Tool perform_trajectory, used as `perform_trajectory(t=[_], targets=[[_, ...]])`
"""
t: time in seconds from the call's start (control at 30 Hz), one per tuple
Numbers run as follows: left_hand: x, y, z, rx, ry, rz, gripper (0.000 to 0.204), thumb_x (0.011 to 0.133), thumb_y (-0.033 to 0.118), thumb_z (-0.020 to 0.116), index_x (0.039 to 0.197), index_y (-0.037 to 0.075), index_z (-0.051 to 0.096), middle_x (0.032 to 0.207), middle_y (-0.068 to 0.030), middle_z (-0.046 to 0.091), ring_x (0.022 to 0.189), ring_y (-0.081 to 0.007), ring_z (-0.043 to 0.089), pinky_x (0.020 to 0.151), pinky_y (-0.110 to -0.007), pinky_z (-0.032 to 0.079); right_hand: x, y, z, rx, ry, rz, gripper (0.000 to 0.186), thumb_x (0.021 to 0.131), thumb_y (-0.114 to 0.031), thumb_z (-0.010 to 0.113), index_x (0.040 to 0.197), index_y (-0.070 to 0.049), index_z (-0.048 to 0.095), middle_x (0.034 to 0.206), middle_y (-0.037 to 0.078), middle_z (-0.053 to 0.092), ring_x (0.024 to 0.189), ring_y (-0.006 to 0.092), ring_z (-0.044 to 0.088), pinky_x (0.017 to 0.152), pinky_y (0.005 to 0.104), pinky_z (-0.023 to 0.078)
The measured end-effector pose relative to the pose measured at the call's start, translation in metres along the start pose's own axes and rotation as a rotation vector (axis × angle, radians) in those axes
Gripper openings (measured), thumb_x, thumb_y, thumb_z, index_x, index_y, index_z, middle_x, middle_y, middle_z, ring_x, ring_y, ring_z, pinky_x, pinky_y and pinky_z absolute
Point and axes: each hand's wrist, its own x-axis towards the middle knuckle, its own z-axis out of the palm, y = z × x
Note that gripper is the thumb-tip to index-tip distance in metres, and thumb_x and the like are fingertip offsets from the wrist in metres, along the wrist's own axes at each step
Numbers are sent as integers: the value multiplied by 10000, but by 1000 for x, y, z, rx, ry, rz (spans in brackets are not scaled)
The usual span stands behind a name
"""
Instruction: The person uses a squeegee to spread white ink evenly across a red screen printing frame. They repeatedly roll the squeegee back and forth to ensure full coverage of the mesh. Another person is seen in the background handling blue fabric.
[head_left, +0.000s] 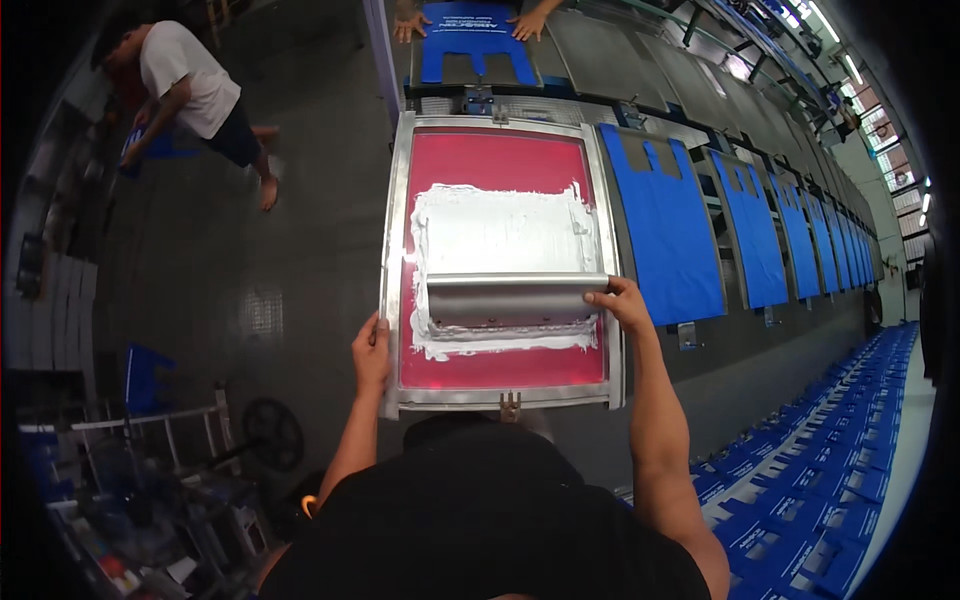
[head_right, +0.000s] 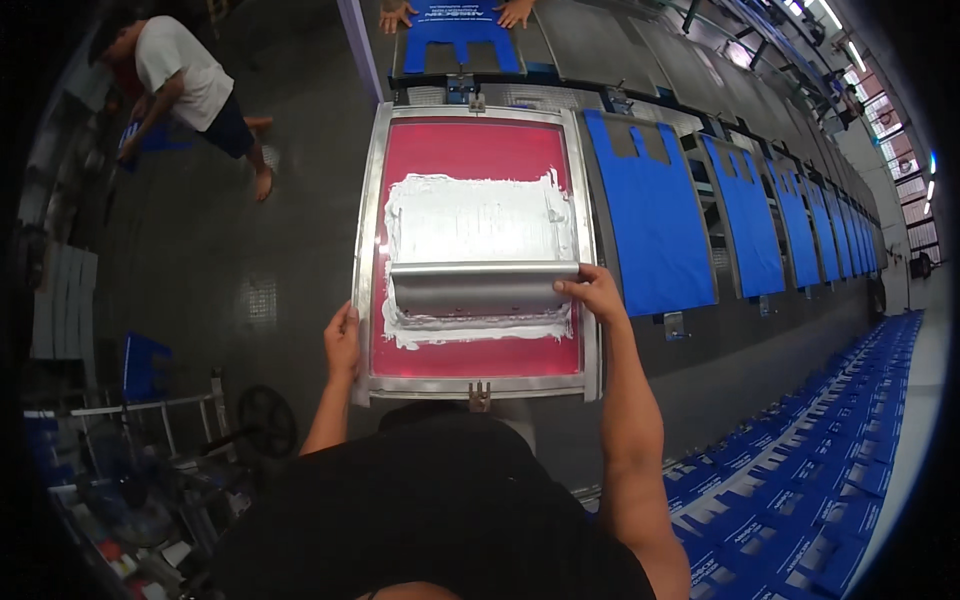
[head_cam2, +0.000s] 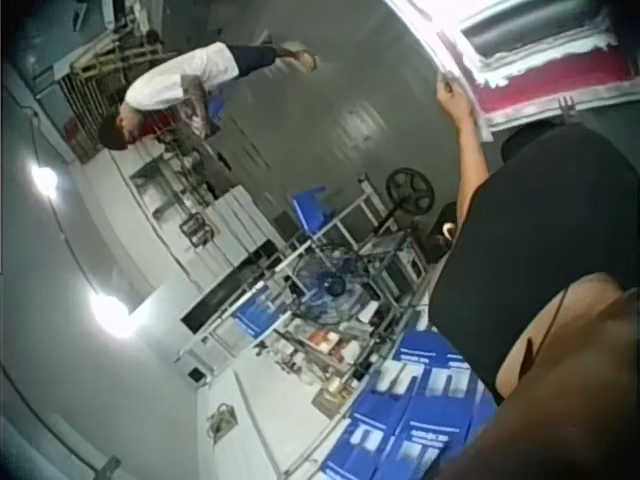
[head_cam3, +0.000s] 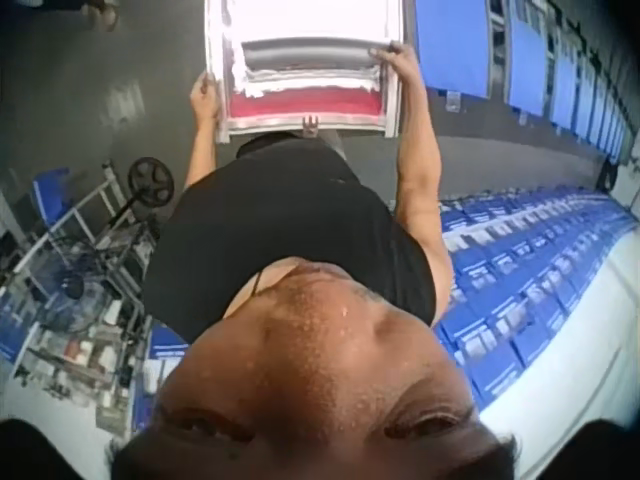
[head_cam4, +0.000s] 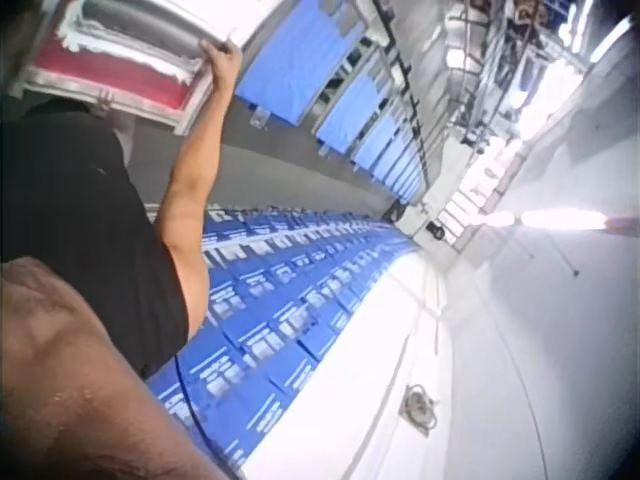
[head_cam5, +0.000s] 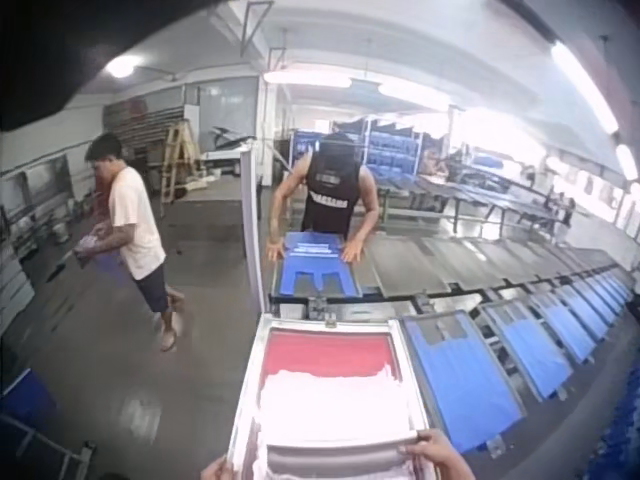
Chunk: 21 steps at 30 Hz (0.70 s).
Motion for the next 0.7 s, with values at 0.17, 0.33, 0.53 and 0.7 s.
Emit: perform_trajectory(t=[0.17, 0.33, 0.53, 0.7], targets=[[0, 12, 23, -14, 64, -47, 407, 976, 258, 585, 1244, -48, 581, 952, -80, 686, 814, -86, 598, 726, -229, 481, 51, 4, -15, -7, -76, 4, 376, 721, -134, 818, 1033, 37, 694, 906, 76, 700, 812, 137, 633, 758, 276, 498], [10, 27, 48, -71, 120, -45, 409, 977, 262, 588, 1246, -46, 578, 942, -73, 689, 803, -89, 601, 728, -229, 485, 86, 0, -41, -47, -128, -7, 351, 717, -142, 822, 1004, 22, 705, 862, 64, 695, 793, 127, 628, 744, 269, 493], [5, 28, 82, 34, 135, -130, 417, 971, 260, 599, 1255, -43, 571, 1005, -93, 681, 879, -102, 603, 780, -248, 490, 101, 14, -72, -46, -143, 11, 376, 693, -141, 837, 1013, 3, 702, 897, 57, 691, 824, 137, 621, 786, 287, 495], [45, -35, 85, 11, 169, -107, 430, 959, 287, 618, 1258, -20, 582, 1065, -93, 667, 966, -116, 584, 844, -265, 472, 151, 48, -54, -192, -102, -13, 432, 683, -207, 846, 1028, 12, 706, 864, 74, 694, 797, 141, 633, 739, 296, 508]])
